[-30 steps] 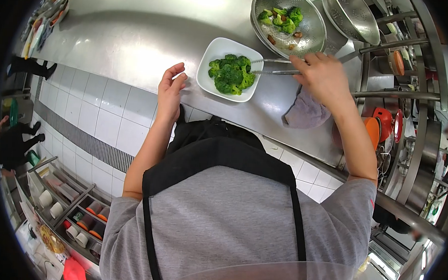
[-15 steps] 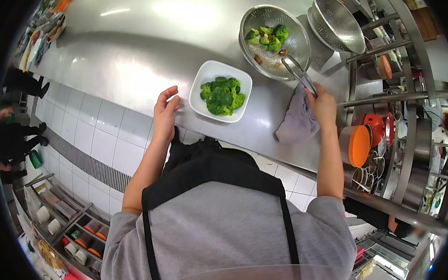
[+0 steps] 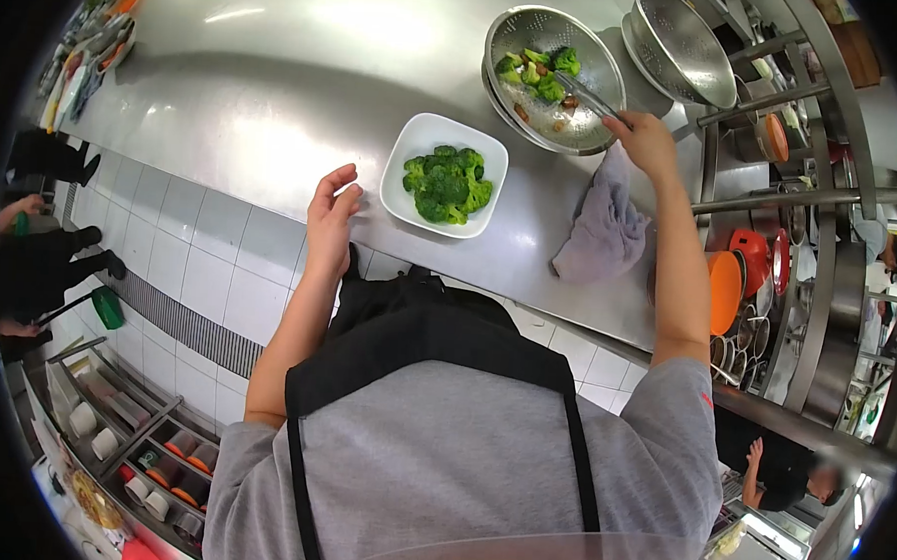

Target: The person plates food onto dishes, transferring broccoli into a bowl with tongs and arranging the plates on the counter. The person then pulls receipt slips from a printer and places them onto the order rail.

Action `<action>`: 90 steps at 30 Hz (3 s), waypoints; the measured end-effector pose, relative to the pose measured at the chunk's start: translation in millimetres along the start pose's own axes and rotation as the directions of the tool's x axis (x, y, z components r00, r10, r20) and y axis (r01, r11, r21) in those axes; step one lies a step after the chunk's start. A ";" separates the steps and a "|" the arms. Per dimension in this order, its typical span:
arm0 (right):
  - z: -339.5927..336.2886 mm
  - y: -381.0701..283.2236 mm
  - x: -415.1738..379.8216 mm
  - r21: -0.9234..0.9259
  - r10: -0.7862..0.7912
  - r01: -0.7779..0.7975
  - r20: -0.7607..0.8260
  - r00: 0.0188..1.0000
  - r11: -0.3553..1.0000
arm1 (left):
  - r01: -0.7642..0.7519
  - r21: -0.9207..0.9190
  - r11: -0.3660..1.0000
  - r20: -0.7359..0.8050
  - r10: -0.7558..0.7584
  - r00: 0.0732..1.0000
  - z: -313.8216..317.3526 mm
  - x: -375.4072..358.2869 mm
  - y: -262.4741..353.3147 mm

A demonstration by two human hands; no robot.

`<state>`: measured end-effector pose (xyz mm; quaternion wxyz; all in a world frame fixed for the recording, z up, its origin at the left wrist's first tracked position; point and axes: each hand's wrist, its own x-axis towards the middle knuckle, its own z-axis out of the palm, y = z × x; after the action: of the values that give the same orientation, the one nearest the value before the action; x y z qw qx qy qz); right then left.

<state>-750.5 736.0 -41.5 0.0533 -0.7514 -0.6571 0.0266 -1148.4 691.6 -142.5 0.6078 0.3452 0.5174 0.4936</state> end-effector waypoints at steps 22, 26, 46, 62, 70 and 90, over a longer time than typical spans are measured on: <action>-46.1 -56.5 -15.9 -0.494 -0.306 0.303 0.077 0.949 0.815 | -0.002 0.004 1.000 0.051 0.002 0.999 10.3 4.9 0.4; -76.6 -65.9 -51.4 -0.333 -0.120 0.111 -0.008 0.993 0.936 | 0.005 0.060 0.998 0.036 -0.007 0.999 -1.2 6.3 -6.4; 19.8 -104.7 -112.2 0.125 -0.257 0.242 0.115 0.960 0.962 | 0.016 0.029 0.999 0.017 -0.017 1.000 0.4 9.0 -3.7; -39.7 -98.8 -100.4 0.067 -0.127 0.132 -0.069 0.989 0.989 | 0.044 0.018 0.999 0.057 -0.045 0.997 4.5 2.1 -0.2; -54.3 -19.4 18.6 -0.274 0.090 -0.077 0.036 0.995 0.959 | -0.003 -0.019 1.000 0.063 0.004 0.998 2.0 3.0 -2.8; -104.6 -76.0 30.3 -0.595 -0.209 0.229 0.105 0.972 0.770 | 0.023 0.017 1.000 -0.024 -0.022 0.999 -28.6 -7.8 -9.6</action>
<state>-809.7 771.2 72.0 -0.1968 -0.6469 -0.7149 -0.1783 -1173.6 678.9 -155.7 0.6042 0.3388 0.5326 0.4863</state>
